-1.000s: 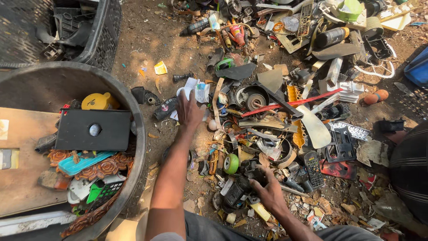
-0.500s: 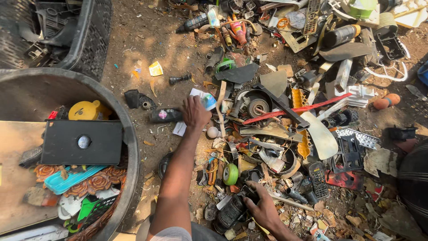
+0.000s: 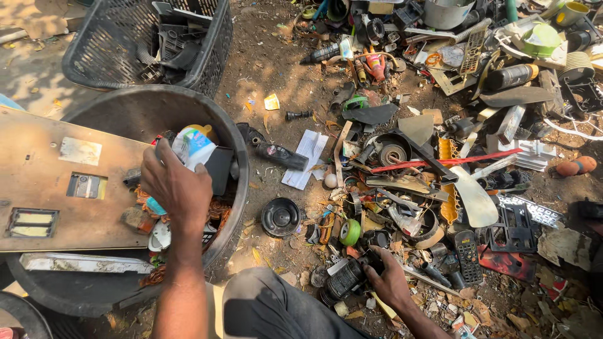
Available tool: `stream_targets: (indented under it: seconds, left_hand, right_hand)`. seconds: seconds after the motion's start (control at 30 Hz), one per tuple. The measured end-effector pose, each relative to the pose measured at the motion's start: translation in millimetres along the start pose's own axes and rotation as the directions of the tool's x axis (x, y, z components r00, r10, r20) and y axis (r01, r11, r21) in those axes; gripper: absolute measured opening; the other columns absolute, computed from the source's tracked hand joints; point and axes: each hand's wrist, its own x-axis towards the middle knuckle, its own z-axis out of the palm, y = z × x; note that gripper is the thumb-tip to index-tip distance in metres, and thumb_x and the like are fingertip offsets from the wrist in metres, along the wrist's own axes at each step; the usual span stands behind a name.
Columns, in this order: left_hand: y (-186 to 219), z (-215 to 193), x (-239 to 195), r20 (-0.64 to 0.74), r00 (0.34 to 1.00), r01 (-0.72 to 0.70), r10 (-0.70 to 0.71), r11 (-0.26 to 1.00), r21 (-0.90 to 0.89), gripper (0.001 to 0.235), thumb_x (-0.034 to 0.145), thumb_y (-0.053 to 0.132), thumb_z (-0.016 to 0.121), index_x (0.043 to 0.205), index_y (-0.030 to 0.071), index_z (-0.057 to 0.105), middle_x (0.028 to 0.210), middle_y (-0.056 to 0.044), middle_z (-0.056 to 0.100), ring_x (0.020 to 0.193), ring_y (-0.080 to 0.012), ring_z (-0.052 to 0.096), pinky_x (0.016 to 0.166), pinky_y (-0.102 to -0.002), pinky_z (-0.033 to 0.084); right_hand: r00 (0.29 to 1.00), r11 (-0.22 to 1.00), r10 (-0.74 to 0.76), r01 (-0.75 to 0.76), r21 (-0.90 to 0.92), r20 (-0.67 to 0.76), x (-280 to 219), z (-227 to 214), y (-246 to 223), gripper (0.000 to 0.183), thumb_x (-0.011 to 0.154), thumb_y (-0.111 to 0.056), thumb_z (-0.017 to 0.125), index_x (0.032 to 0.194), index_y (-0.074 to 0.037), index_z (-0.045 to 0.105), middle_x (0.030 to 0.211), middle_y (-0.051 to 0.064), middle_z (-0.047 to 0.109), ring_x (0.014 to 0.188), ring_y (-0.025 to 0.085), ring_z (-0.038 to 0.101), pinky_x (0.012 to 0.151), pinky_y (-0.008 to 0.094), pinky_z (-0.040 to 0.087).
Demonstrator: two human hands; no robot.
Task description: The person sits on the ground and sorts through a large pile of mixed debris, picking up various items such as plastic pieces, metal parts, and electronic components. They inspect each item and place selected pieces into nearby bins or baskets.
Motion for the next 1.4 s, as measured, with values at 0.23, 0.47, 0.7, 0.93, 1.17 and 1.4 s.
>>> stream_targets:
  seconds: [0.23, 0.47, 0.7, 0.93, 1.17, 1.4]
  left_hand:
    - [74.1, 96.0, -105.7, 0.198, 0.883, -0.280, 0.426, 0.816, -0.505, 0.037, 0.094, 0.006, 0.067, 0.130, -0.002, 0.063, 0.131, -0.017, 0.064, 0.125, -0.0327, 0.061, 0.113, -0.048, 0.047]
    - [83.3, 323.4, -80.6, 0.652, 0.654, -0.378, 0.383, 0.912, -0.157, 0.049, 0.088, 0.016, 0.060, 0.136, 0.008, 0.054, 0.147, -0.022, 0.047, 0.138, -0.0418, 0.038, 0.113, -0.067, 0.021]
    - [127.2, 389.0, -6.6, 0.753, 0.592, -0.274, 0.286, 0.951, -0.146, 0.065, 0.081, 0.038, 0.073, 0.136, 0.004, 0.061, 0.152, -0.020, 0.041, 0.145, -0.0370, 0.036, 0.121, -0.058, 0.025]
    - [134.2, 420.8, 27.7, 0.880, 0.444, -0.324, 0.168, 0.946, -0.017, 0.061, 0.077, 0.033, 0.074, 0.134, 0.014, 0.065, 0.151, -0.014, 0.043, 0.143, -0.0356, 0.038, 0.121, -0.059, 0.022]
    - [130.6, 366.3, -8.7, 0.583, 0.764, -0.161, 0.275, 0.957, -0.239, 0.052, 0.082, 0.033, 0.073, 0.127, 0.009, 0.067, 0.130, -0.018, 0.059, 0.127, -0.0363, 0.054, 0.111, -0.053, 0.039]
    - [47.9, 221.2, -89.4, 0.765, 0.636, 0.177, 0.106, 0.944, -0.277, 0.042, 0.074, 0.042, 0.080, 0.093, 0.005, 0.077, 0.084, -0.018, 0.070, 0.083, -0.0378, 0.070, 0.079, -0.050, 0.055]
  right_hand:
    - [0.954, 0.979, -0.176, 0.143, -0.146, -0.245, 14.4, -3.6, 7.2, 0.054, 0.092, -0.011, 0.061, 0.146, -0.014, 0.050, 0.133, 0.016, 0.059, 0.115, 0.031, 0.065, 0.099, 0.045, 0.060]
    - [0.899, 0.945, -0.312, 0.260, -0.196, -0.309, 27.3, -16.1, 13.4, 0.061, 0.081, -0.011, 0.072, 0.140, -0.009, 0.053, 0.134, 0.017, 0.059, 0.125, 0.031, 0.059, 0.110, 0.047, 0.048]
    - [0.946, 0.888, -0.276, 0.182, -0.423, -0.172, 25.4, -12.0, -1.3, 0.083, 0.079, -0.021, 0.076, 0.154, -0.013, 0.039, 0.148, 0.021, 0.038, 0.129, 0.039, 0.047, 0.109, 0.048, 0.042]
    - [0.909, 0.729, -0.402, 0.243, -0.640, -0.113, 45.5, -13.5, 5.9, 0.083, 0.086, -0.038, 0.071, 0.154, -0.016, 0.031, 0.146, 0.023, 0.036, 0.134, 0.045, 0.037, 0.111, 0.053, 0.033]
    - [0.905, 0.716, -0.415, 0.260, -0.648, -0.097, 58.9, -21.2, 2.8, 0.090, 0.085, -0.046, 0.072, 0.159, -0.020, 0.027, 0.149, 0.021, 0.036, 0.132, 0.043, 0.039, 0.112, 0.052, 0.033]
    - [0.883, 0.712, -0.461, 0.309, -0.631, -0.088, 41.5, -20.9, 14.4, 0.093, 0.083, -0.044, 0.072, 0.159, -0.020, 0.023, 0.154, 0.020, 0.034, 0.137, 0.043, 0.039, 0.115, 0.052, 0.034]
